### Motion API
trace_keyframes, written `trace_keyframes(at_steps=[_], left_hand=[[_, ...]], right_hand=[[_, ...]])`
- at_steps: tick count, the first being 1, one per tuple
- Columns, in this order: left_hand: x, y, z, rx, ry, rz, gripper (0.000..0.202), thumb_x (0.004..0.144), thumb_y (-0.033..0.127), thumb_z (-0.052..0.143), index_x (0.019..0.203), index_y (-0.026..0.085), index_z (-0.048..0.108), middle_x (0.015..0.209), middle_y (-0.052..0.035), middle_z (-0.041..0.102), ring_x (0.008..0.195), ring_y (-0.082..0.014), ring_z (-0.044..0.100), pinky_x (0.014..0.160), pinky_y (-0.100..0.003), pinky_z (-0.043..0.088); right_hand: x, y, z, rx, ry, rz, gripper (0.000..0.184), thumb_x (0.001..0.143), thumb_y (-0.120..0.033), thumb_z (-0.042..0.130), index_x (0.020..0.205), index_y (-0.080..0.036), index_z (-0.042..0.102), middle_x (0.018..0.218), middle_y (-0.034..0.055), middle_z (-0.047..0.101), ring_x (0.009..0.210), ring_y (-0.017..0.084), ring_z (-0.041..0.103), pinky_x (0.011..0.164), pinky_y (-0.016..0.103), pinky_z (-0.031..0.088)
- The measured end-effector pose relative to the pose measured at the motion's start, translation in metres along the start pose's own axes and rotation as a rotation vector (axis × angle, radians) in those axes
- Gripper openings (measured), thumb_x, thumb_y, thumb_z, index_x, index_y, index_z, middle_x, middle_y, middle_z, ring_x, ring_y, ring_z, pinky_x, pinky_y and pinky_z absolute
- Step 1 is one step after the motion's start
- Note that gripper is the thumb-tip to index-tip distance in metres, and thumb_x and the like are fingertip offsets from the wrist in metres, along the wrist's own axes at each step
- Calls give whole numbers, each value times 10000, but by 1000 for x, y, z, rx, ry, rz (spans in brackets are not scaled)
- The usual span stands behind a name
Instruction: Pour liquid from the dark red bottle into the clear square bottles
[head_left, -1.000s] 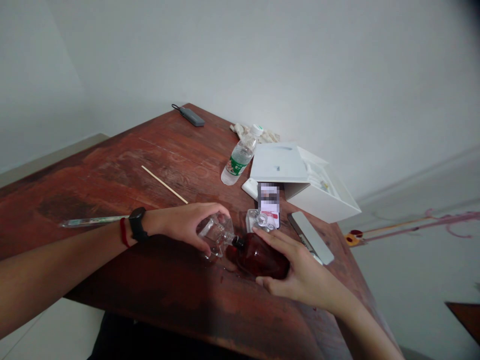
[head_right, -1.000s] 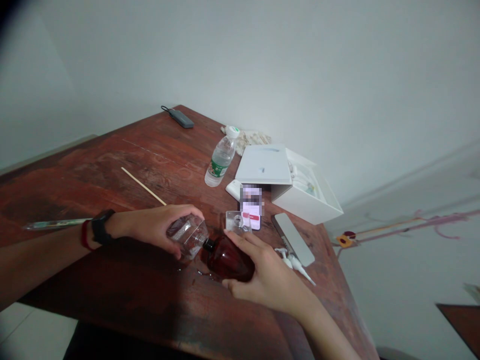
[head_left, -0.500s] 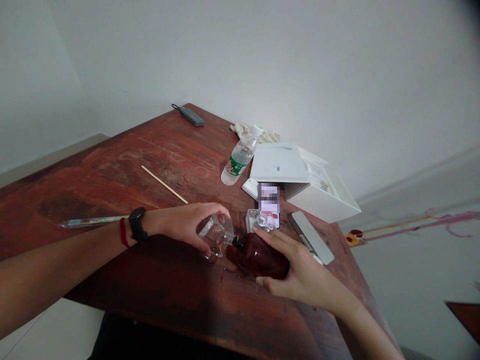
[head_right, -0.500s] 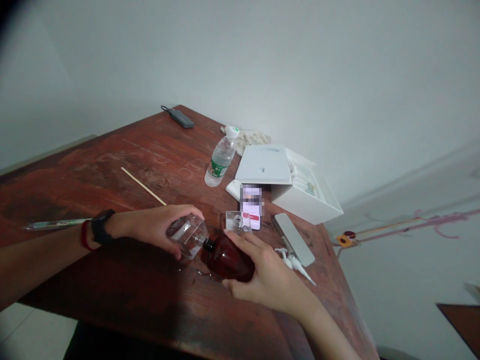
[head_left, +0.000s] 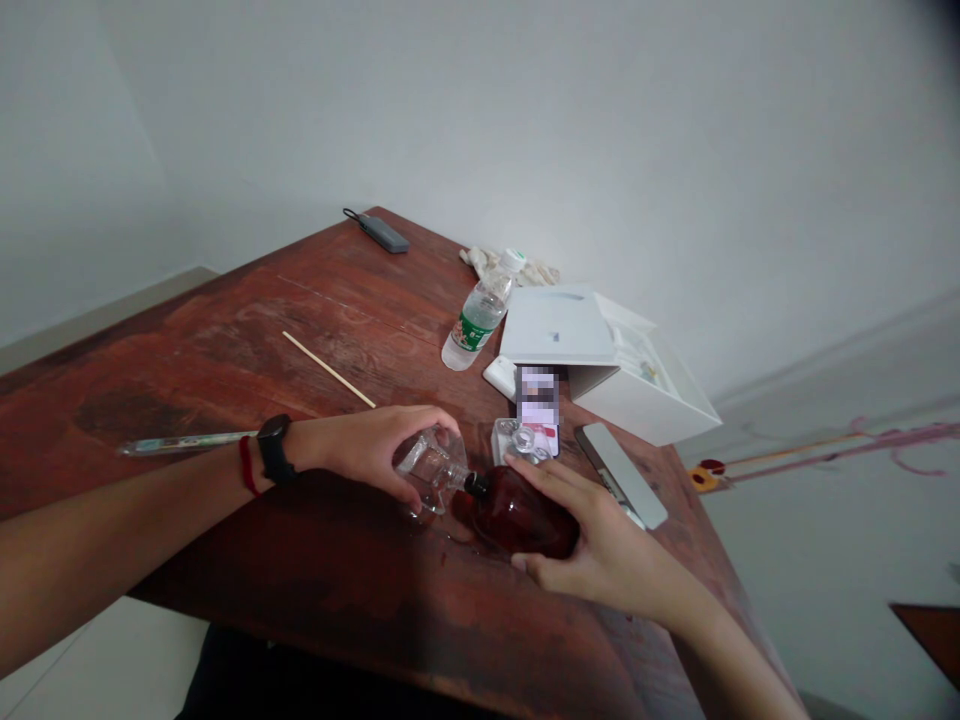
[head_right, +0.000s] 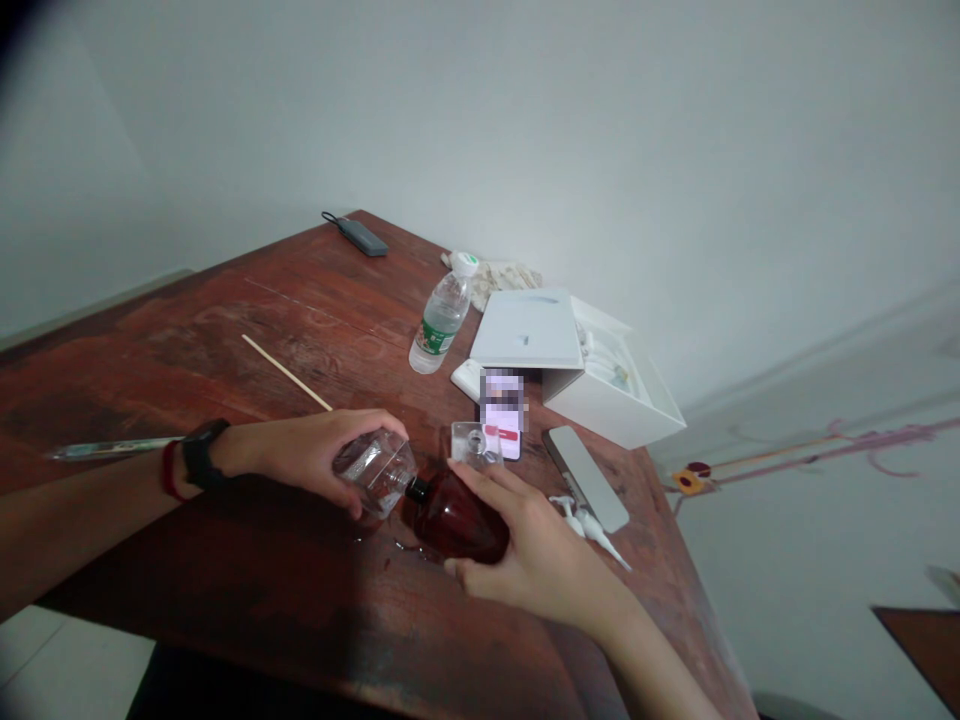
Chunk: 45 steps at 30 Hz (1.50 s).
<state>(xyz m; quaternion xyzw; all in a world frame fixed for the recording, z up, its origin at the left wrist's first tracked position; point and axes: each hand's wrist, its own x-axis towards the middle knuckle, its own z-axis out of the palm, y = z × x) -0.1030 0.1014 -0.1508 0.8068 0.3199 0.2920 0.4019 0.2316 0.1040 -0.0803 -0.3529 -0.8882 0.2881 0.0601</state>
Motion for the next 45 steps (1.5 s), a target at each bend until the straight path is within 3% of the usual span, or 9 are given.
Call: trace_keyframes(at_steps=[13, 37, 45], left_hand=[[0, -1, 0, 4, 2, 11, 788, 738, 378, 1008, 1384, 206, 591, 1318, -110, 723, 1161, -307, 727, 973, -361, 556], [0, -1, 0, -5, -3, -7, 811, 734, 439, 1018, 1383, 211, 589, 1295, -107, 732, 1161, -310, 727, 1003, -382, 547], [0, -1, -1, 5, 1, -5, 800, 730, 423, 1019, 1375, 222, 590, 1309, -104, 730, 1174, -315, 724, 994, -373, 550]], right_hand=[[1, -3, -1, 3, 4, -6, 839, 792, -228, 841, 1587, -281, 577, 1341, 120, 701, 1183, 336, 746, 1018, 493, 615], [1, -6, -2, -3, 11, -22, 824, 796, -203, 837, 1575, -303, 588, 1287, 102, 716, 1103, 312, 763, 956, 457, 636], [1, -3, -2, -9, 8, -23, 845, 795, -213, 847, 1588, -314, 573, 1340, 111, 712, 1162, 335, 755, 975, 477, 634]])
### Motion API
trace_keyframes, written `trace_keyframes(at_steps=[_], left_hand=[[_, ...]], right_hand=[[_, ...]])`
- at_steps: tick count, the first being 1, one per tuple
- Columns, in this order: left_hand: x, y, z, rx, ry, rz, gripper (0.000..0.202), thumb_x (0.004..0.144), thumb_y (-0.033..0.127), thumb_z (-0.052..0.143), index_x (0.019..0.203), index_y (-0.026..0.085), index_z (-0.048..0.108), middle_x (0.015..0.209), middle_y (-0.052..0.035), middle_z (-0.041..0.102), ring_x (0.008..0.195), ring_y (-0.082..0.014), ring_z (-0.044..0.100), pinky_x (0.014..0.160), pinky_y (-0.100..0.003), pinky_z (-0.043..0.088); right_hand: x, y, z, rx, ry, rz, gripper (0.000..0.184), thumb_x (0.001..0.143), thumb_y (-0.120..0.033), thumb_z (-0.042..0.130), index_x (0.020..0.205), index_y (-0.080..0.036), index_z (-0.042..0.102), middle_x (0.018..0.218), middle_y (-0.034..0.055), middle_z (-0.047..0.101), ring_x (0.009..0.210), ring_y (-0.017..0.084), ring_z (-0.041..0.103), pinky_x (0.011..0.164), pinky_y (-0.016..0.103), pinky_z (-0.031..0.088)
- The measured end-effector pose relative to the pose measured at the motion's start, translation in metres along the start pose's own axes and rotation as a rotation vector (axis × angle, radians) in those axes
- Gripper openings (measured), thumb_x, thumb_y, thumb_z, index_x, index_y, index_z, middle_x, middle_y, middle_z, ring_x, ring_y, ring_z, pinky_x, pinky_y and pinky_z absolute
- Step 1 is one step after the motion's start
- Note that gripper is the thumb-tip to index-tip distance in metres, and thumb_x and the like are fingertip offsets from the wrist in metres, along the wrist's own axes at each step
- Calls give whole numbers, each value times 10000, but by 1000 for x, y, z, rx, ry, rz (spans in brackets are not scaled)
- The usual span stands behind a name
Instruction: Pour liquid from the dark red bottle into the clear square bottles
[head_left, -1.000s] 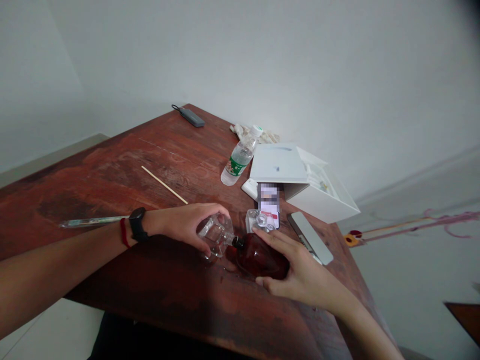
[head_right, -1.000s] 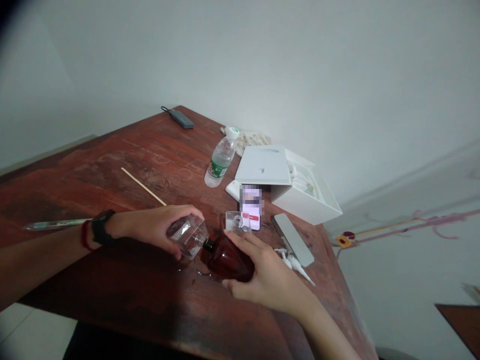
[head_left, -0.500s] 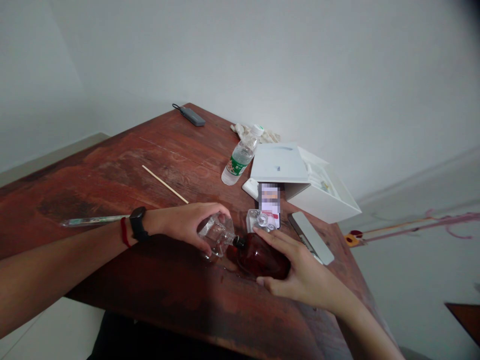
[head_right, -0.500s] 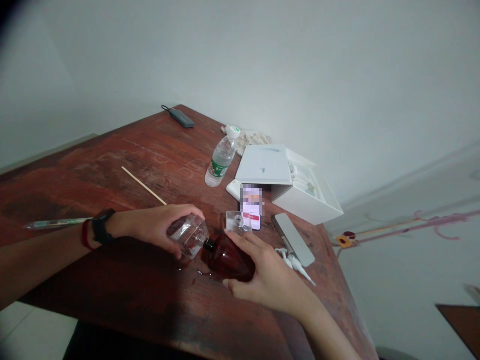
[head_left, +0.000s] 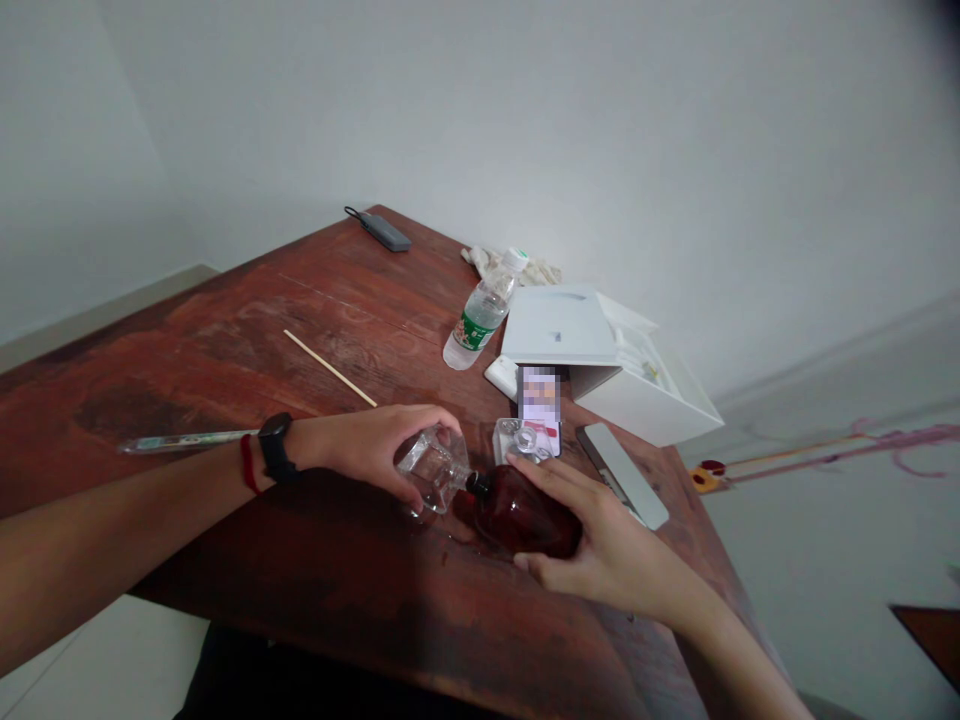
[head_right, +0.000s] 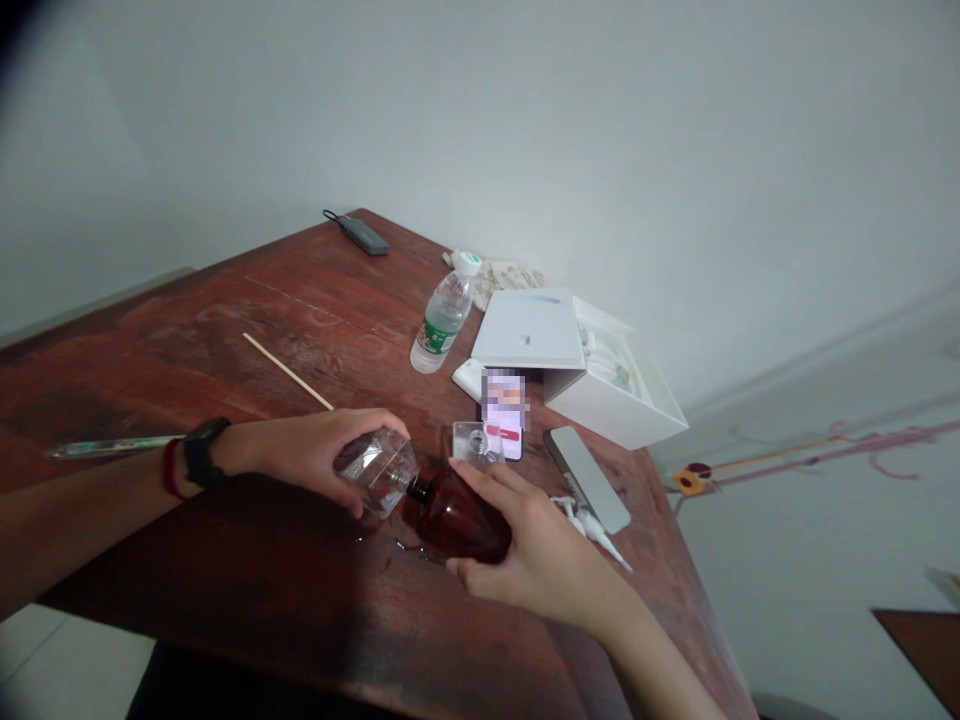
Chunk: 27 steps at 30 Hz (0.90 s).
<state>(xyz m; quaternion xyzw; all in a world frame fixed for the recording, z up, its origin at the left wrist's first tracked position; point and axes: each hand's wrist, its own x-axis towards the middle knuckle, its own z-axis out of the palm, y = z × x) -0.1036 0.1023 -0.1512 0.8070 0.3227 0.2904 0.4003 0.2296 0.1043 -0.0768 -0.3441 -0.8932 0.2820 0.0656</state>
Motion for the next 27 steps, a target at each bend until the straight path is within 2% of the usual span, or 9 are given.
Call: trace_keyframes(at_steps=[27], left_hand=[[0, 2, 1, 4, 6, -12, 819, 711, 390, 1035, 1378, 215, 593, 1321, -101, 720, 1176, -312, 724, 991, -363, 547]], right_hand=[[1, -3, -3, -14, -20, 17, 841, 797, -243, 843, 1591, -286, 572, 1366, 125, 705, 1193, 351, 753, 1007, 493, 626]])
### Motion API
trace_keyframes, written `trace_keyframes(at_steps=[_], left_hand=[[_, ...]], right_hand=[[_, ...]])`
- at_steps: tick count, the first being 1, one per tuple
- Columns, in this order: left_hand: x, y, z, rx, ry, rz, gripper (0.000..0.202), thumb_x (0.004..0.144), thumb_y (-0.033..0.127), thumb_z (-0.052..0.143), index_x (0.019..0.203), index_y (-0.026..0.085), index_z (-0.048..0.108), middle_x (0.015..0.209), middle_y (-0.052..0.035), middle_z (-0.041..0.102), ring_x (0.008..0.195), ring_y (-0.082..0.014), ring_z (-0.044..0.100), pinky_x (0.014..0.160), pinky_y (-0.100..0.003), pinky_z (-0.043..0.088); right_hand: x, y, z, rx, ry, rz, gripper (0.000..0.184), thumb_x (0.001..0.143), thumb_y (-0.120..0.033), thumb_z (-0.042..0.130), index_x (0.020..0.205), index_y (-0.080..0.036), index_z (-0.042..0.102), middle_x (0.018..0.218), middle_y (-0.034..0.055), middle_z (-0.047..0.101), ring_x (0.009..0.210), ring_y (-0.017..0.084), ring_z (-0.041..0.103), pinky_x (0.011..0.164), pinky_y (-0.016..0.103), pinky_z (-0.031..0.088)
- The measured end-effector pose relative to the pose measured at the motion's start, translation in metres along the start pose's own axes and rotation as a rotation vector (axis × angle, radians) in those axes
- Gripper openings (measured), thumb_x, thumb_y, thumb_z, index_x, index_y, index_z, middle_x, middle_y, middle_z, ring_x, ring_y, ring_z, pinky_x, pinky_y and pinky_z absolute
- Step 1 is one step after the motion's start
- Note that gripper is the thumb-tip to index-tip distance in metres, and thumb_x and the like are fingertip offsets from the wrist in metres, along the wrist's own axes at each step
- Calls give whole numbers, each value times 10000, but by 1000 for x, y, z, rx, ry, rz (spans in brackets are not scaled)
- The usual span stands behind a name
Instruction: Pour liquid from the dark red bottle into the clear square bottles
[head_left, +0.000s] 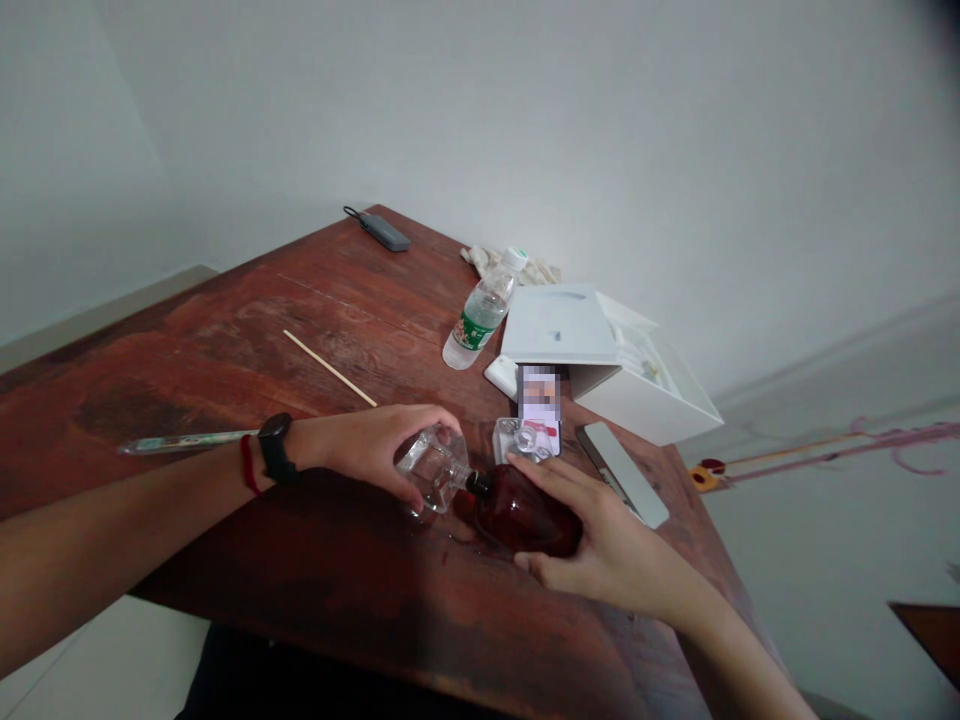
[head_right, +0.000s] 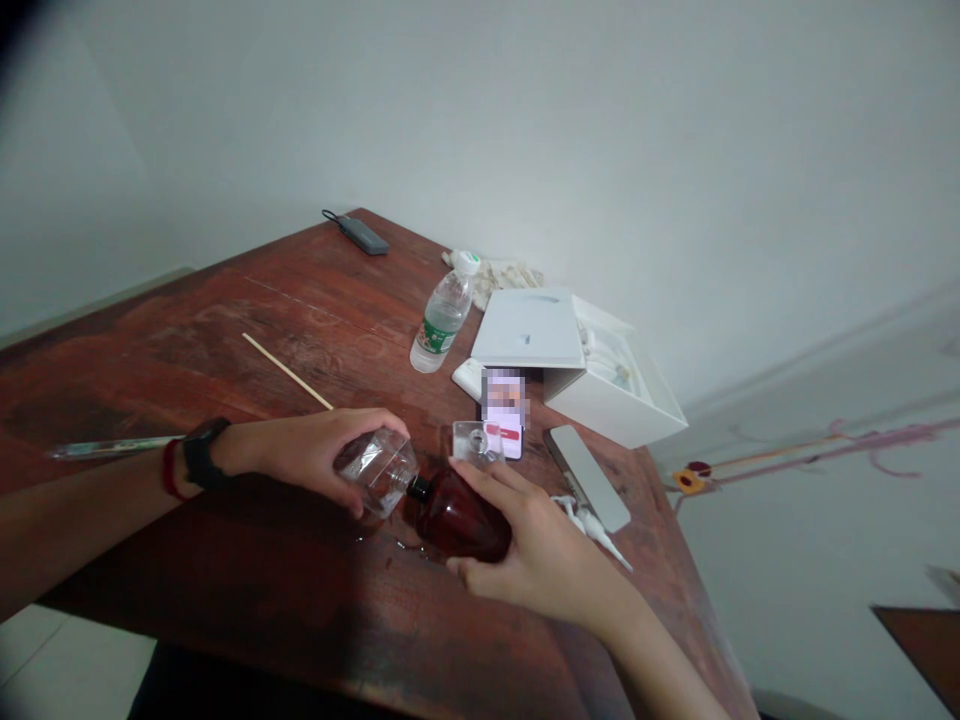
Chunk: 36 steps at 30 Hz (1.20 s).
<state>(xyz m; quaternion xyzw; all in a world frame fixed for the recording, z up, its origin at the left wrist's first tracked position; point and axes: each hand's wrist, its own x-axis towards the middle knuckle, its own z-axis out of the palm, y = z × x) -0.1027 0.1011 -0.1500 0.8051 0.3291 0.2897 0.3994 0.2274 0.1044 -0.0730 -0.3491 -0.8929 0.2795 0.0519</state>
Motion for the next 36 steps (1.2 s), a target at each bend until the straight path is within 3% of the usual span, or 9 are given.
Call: trace_keyframes(at_steps=[36], left_hand=[[0, 1, -1, -15, -3, 9, 792, 724, 403, 1027, 1363, 213, 601, 1293, -95, 736, 1149, -304, 735, 995, -365, 548]], right_hand=[[0, -2, -1, -14, 4, -22, 843, 780, -198, 830, 1578, -299, 575, 1360, 116, 700, 1209, 336, 745, 1026, 486, 618]])
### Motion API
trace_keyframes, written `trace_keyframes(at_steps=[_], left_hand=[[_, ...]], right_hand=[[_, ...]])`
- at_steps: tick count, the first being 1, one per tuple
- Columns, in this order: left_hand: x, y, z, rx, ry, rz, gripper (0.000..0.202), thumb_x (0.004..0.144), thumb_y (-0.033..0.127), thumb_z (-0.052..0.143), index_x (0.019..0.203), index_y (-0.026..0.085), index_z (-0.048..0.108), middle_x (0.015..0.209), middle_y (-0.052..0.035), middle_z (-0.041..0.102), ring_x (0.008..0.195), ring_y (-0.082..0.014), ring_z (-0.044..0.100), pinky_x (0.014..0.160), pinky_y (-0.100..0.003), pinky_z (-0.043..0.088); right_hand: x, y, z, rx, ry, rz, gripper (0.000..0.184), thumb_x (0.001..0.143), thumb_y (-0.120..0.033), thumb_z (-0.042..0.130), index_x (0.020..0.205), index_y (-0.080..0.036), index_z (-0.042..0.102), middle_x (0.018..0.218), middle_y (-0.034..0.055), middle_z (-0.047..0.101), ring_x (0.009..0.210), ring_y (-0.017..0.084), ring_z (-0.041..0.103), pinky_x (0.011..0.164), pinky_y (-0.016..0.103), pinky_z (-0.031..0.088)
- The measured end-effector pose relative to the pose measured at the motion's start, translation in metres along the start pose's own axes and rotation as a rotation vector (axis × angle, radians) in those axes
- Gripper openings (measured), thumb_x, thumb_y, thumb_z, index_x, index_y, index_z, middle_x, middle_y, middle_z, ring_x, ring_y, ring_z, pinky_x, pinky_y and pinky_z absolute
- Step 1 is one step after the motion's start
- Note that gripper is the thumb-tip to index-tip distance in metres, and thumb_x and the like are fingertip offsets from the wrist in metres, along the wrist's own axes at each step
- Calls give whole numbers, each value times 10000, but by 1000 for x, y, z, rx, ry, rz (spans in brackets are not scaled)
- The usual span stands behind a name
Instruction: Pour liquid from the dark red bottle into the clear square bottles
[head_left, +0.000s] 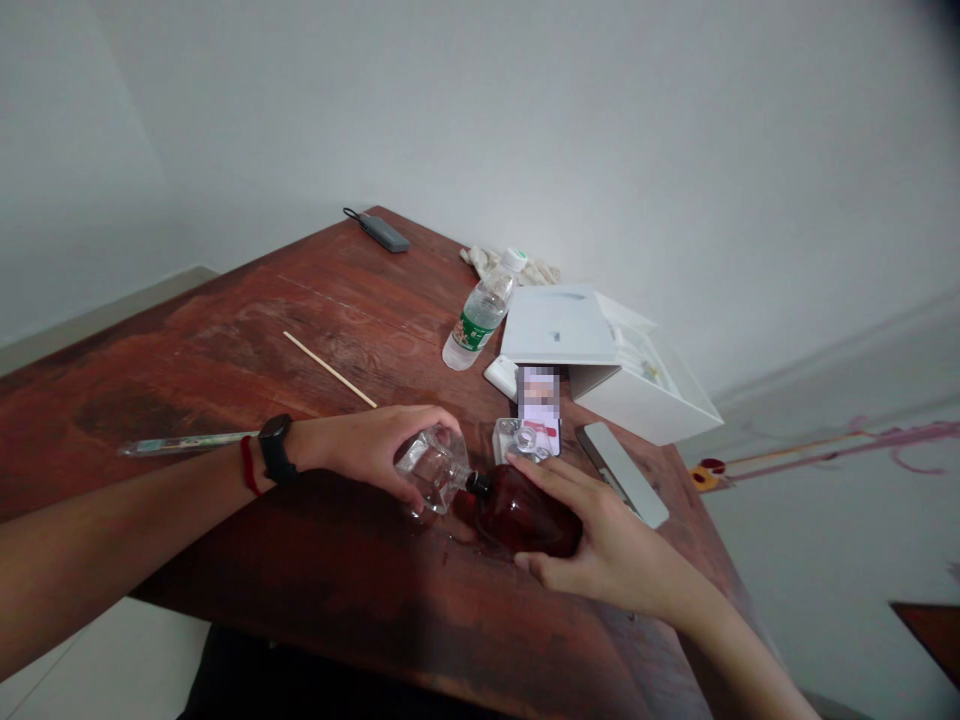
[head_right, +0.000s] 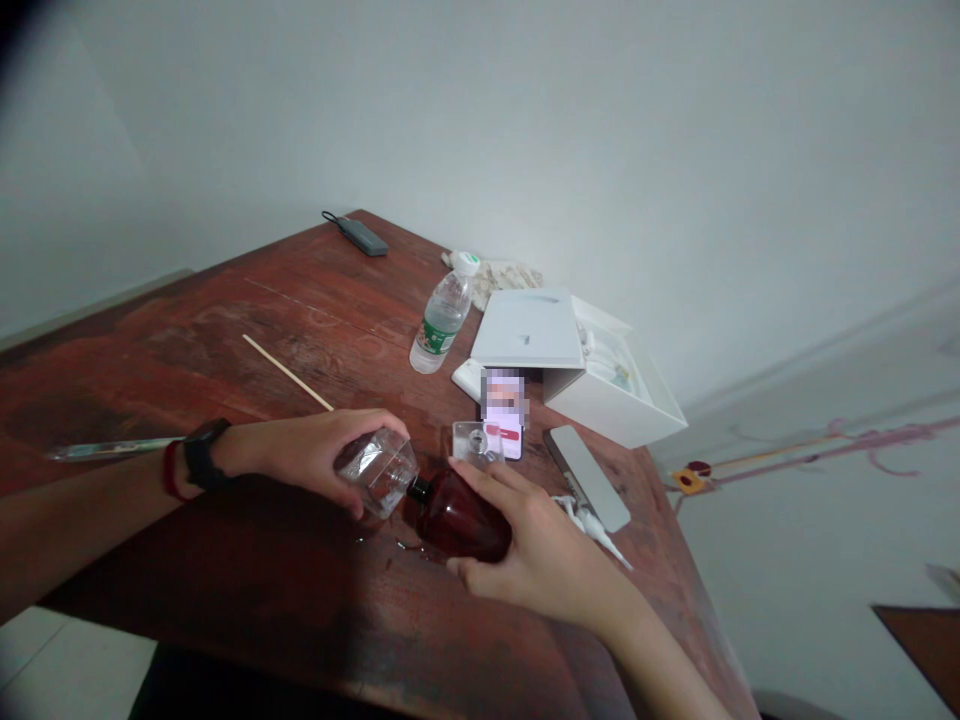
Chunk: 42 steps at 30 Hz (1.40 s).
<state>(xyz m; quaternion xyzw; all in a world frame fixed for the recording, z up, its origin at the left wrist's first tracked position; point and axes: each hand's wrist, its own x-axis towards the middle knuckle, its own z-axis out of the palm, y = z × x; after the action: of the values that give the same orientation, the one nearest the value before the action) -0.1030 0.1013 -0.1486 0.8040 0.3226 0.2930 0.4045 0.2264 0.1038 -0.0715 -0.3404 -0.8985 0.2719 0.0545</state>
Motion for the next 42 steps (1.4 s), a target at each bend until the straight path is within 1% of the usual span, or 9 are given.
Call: trace_keyframes(at_steps=[6, 12, 16, 21, 25, 31, 35, 38, 42], left_hand=[[0, -2, 0, 1, 5, 13, 803, 731, 444, 1019, 1373, 208, 598, 1314, -105, 725, 1169, -313, 726, 1005, -373, 545], [0, -3, 1, -4, 5, 21, 801, 742, 452, 1015, 1381, 212, 596, 1295, -103, 736, 1166, -313, 728, 994, -365, 550], [0, -3, 2, -4, 7, 6, 810, 732, 449, 1022, 1376, 204, 597, 1288, -104, 740, 1148, -308, 733, 996, -365, 549], [0, -2, 1, -5, -6, 0, 811, 727, 454, 1019, 1369, 200, 594, 1266, -104, 743, 1127, -312, 738, 1011, -389, 542], [0, -2, 1, -13, -2, -1, 808, 728, 435, 1017, 1374, 199, 592, 1258, -103, 746, 1113, -310, 742, 1011, -391, 538], [0, -1, 1, -14, -9, 4, 795, 748, 440, 1004, 1384, 205, 589, 1274, -101, 742, 1122, -305, 741, 991, -372, 545], [0, -2, 1, -10, -3, 8, 799, 744, 445, 1007, 1382, 217, 584, 1271, -93, 741, 1128, -305, 742, 989, -372, 550], [0, -2, 1, -11, -3, 11, 799, 746, 456, 1004, 1381, 219, 581, 1254, -89, 748, 1114, -302, 746, 983, -370, 553], [-1, -1, 1, -5, -3, -3, 805, 733, 442, 1013, 1376, 207, 589, 1252, -90, 751, 1110, -300, 747, 977, -368, 554]], right_hand=[[1, -2, -1, 15, -9, 7, 839, 777, -188, 832, 1572, -283, 581, 1362, 115, 699, 1214, 340, 744, 1050, 487, 611], [0, -1, -2, 5, -12, -4, 845, 788, -183, 838, 1579, -318, 571, 1403, 112, 691, 1263, 350, 724, 1064, 494, 603], [0, 1, -1, -3, -8, -22, 863, 785, -190, 852, 1588, -311, 560, 1391, 108, 694, 1235, 335, 734, 1062, 488, 602], [-1, 1, -1, -12, 3, -28, 869, 797, -186, 845, 1604, -312, 547, 1394, 107, 695, 1222, 324, 742, 1057, 481, 606], [-1, 0, -1, -14, 9, -33, 848, 805, -201, 850, 1595, -311, 562, 1410, 114, 695, 1242, 337, 738, 1061, 484, 607], [-1, 0, -1, -17, 8, -15, 862, 793, -192, 844, 1599, -300, 561, 1347, 111, 713, 1181, 330, 756, 1015, 474, 625], [-1, 0, -1, -18, 19, -10, 865, 788, -196, 852, 1598, -298, 568, 1354, 117, 721, 1173, 340, 760, 994, 473, 634], [-1, 0, -1, -22, 13, -3, 858, 791, -204, 859, 1596, -294, 574, 1353, 119, 720, 1181, 345, 757, 992, 467, 631], [0, 0, -2, -11, -8, 19, 874, 789, -213, 861, 1606, -294, 561, 1337, 108, 710, 1158, 329, 758, 1010, 468, 621]])
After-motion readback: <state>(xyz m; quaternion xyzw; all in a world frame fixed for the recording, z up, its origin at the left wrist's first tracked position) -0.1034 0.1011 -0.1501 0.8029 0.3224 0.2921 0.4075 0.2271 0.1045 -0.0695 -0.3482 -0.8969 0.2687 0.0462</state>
